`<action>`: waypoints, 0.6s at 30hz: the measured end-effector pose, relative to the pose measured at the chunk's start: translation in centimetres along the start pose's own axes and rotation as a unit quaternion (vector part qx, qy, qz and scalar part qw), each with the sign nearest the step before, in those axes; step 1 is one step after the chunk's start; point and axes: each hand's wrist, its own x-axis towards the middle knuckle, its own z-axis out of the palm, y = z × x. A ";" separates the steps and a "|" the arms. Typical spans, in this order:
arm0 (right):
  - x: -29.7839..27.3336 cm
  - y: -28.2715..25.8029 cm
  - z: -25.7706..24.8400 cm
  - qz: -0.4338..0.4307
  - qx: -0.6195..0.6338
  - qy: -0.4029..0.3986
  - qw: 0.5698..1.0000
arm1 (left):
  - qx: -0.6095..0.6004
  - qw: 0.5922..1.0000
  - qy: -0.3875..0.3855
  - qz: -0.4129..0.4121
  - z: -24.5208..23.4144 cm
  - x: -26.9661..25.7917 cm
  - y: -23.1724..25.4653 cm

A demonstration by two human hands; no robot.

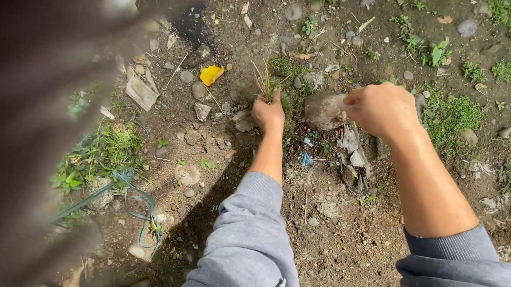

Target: The person is weeding a garden patch by using a hand trowel to loosen the soil and then pulling out weeds and grass by hand.

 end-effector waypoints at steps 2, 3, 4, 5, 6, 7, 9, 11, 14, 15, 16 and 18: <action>1.1 -0.1 -0.4 0.007 -0.010 -0.016 1.000 | 0.000 1.000 -0.013 -0.010 -1.2 -0.7 -0.8; 2.4 -0.2 -1.3 0.004 -0.019 -0.022 1.000 | -0.005 1.000 -0.014 -0.014 -1.8 -0.5 -0.4; 3.0 -0.2 -2.4 0.002 -0.023 -0.012 1.000 | -0.013 1.000 -0.012 -0.008 -2.2 0.4 0.2; 3.0 -0.2 -2.5 0.000 -0.018 -0.028 0.999 | 0.024 0.999 -0.020 0.005 -2.7 0.7 -0.4; 3.1 0.0 -2.5 -0.003 -0.013 -0.044 0.999 | 0.062 0.998 -0.029 0.018 -3.0 1.1 -1.0; 3.7 0.3 -2.4 -0.001 -0.014 -0.047 0.999 | 0.063 0.997 -0.032 0.016 -2.7 2.7 -2.0; 5.0 0.8 -2.3 -0.014 -0.010 -0.060 0.998 | 0.117 0.987 -0.077 0.078 -2.4 6.3 -3.7; 5.3 0.2 -3.5 -0.028 -0.016 -0.057 0.998 | 0.133 0.982 -0.103 0.090 -4.0 4.0 -0.4; 7.0 -0.6 -3.7 -0.063 -0.041 -0.047 0.996 | 0.155 0.973 -0.137 0.097 -3.3 4.6 -0.8; 7.9 -0.9 -3.8 -0.087 -0.062 -0.032 0.994 | 0.158 0.972 -0.142 0.099 -2.7 5.6 -1.6; 8.3 -0.6 -3.5 -0.092 -0.060 -0.031 0.993 | 0.159 0.973 -0.138 0.098 -2.4 4.3 -1.3; 9.1 -0.5 -3.1 -0.081 -0.040 -0.008 0.996 | 0.166 0.965 -0.168 0.113 -2.3 2.3 -0.2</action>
